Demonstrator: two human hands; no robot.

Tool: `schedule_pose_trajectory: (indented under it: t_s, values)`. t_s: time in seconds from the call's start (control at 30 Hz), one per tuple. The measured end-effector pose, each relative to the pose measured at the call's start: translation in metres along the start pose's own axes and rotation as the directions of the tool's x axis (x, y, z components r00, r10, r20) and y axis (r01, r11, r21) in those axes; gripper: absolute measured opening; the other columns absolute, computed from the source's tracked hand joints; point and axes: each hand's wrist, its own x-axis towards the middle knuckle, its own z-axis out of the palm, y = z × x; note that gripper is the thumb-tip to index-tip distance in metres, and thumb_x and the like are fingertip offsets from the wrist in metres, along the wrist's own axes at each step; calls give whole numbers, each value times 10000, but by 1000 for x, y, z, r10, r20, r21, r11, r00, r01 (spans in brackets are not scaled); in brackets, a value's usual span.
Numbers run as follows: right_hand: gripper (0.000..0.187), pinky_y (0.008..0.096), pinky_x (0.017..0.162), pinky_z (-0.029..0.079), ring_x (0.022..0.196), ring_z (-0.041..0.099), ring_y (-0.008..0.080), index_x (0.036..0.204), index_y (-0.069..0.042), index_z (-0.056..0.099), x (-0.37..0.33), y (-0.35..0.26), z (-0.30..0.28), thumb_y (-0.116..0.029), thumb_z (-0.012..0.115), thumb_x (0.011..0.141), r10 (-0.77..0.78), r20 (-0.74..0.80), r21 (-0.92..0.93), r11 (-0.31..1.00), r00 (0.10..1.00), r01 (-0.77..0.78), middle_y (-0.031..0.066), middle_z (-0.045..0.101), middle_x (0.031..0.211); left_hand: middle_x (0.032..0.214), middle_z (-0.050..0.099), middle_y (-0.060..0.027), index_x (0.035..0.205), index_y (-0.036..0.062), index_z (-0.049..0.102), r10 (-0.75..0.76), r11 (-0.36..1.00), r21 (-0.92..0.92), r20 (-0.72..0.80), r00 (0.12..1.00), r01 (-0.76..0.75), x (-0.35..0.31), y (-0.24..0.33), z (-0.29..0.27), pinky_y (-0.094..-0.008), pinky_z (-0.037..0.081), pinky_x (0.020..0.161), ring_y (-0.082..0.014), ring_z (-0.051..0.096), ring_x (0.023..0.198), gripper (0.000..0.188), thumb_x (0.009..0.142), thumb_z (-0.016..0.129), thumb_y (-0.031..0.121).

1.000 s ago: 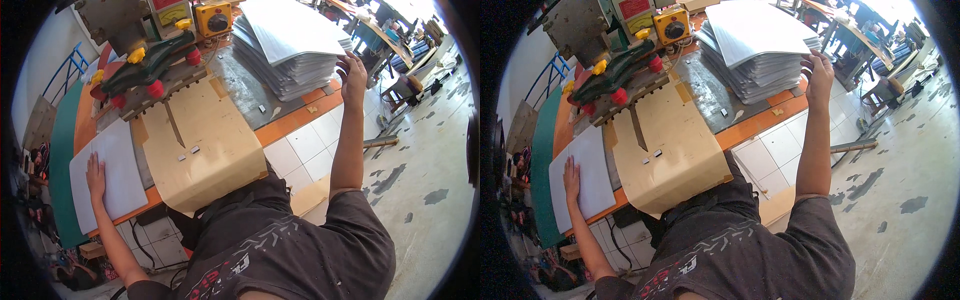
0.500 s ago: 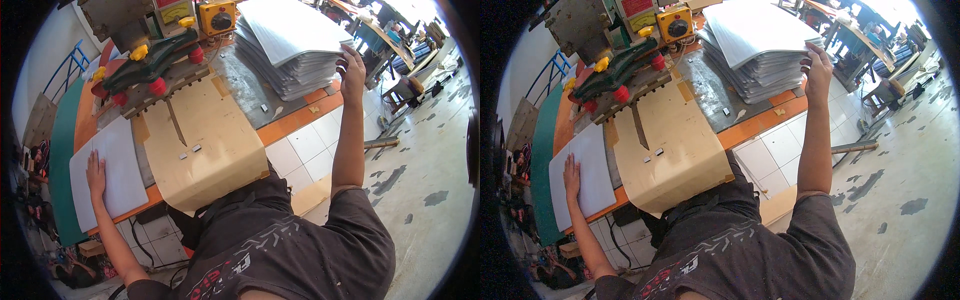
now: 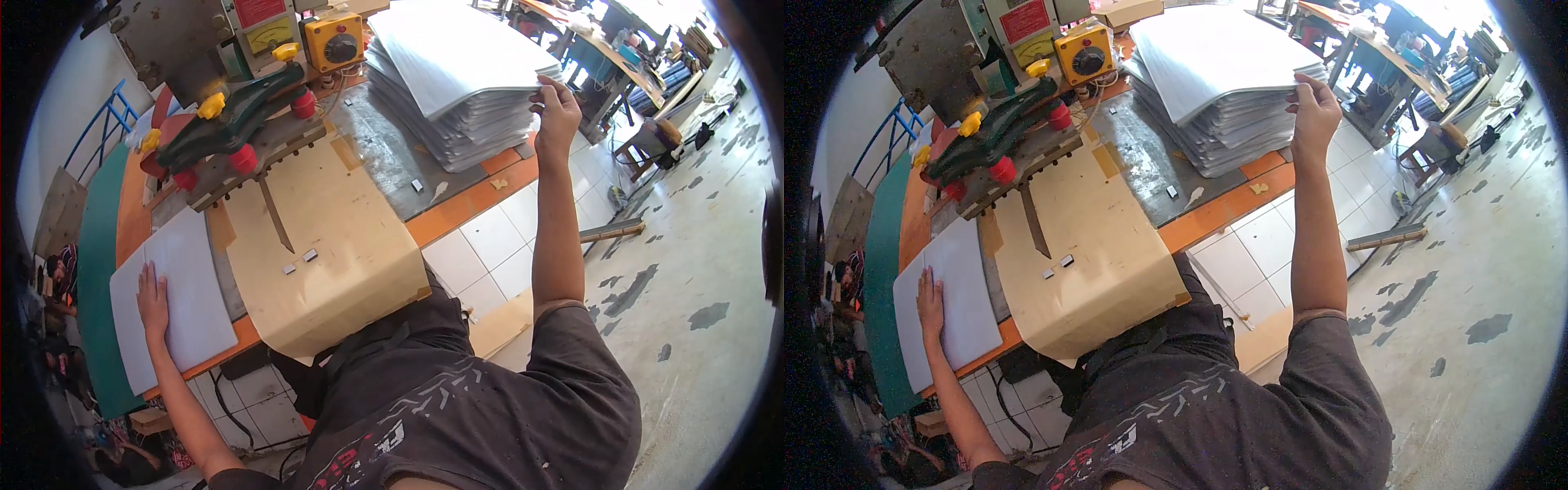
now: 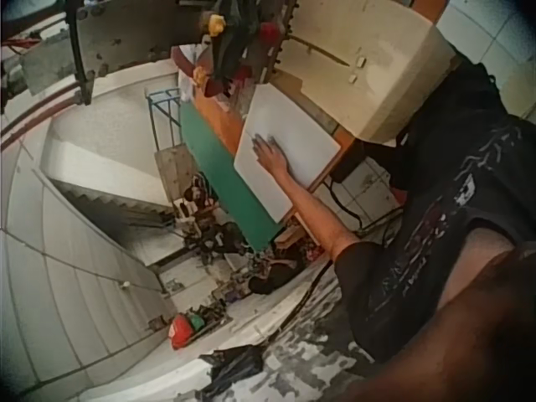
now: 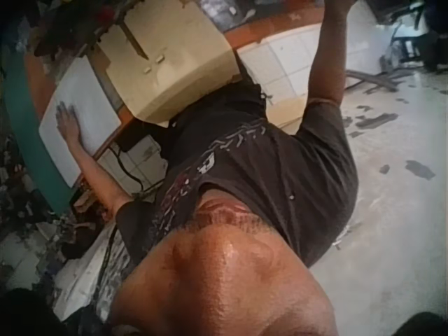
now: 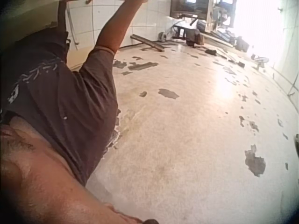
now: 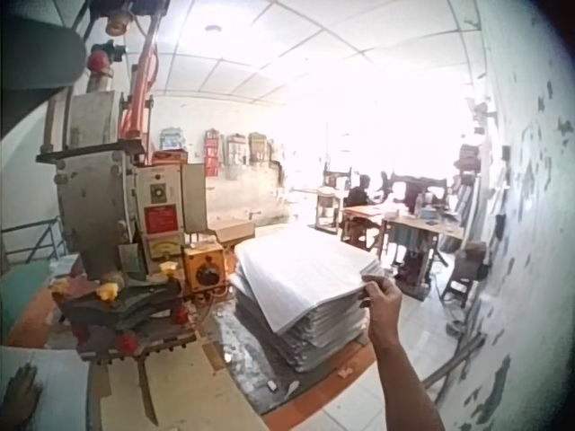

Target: The person takes a sheet of white plastic from a stack on a workbench and folds it in half by hand.

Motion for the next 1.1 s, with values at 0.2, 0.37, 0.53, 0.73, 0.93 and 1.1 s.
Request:
schedule_pose_trajectory:
  t_s: [0.2,0.37,0.53,0.73,0.93,1.1]
  values:
    - [200,280,651,561,710,655,157,1000,58,708,-11,-14,-7,-80,605,899,-46,-99,74,996,994,53,111,674,854,1647,261,-78,1573,191,318,-19,1000,6,21,1000,19,-3,8,-4,-603,139,1191,-309,195,1527,577,1066,351,464]
    - [170,296,694,562,824,638,162,1058,27,608,-16,-21,-34,-35,527,921,-23,-212,148,987,977,55,100,633,935,1643,269,-86,1575,187,314,-18,1000,5,14,1000,18,-6,4,-5,-585,131,1198,-312,191,1527,595,1065,336,492]
    - [246,287,727,547,825,628,149,1190,18,555,-25,-18,-34,-43,513,956,-2,-203,121,992,979,27,96,619,950,1644,266,-88,1580,186,302,-26,1000,-1,28,999,26,-5,13,-10,-570,121,1204,-311,186,1529,621,1061,317,528]
    - [288,288,806,546,876,638,140,1264,23,580,-42,-17,-30,-10,467,1001,-103,35,-51,993,994,105,85,646,985,1633,291,-86,1559,172,346,-2,1000,-22,-9,1000,2,-6,-1,-5,-599,126,1195,-319,202,1521,584,1066,342,484]
    - [225,248,785,517,831,617,97,1138,8,702,-50,-28,-26,-26,551,974,-235,36,-283,930,971,235,56,676,952,1537,428,-196,1492,59,443,69,934,-336,-169,983,-123,-13,7,-20,-445,273,1184,-325,371,1451,512,1054,485,321]
    - [212,242,677,450,722,517,67,1062,-24,738,-55,-39,-32,2,660,867,-347,76,-464,818,935,341,13,628,892,1232,673,-151,1302,-10,607,-75,727,-643,-424,903,-241,-50,132,-118,-336,482,969,-237,636,1155,365,1036,529,227]
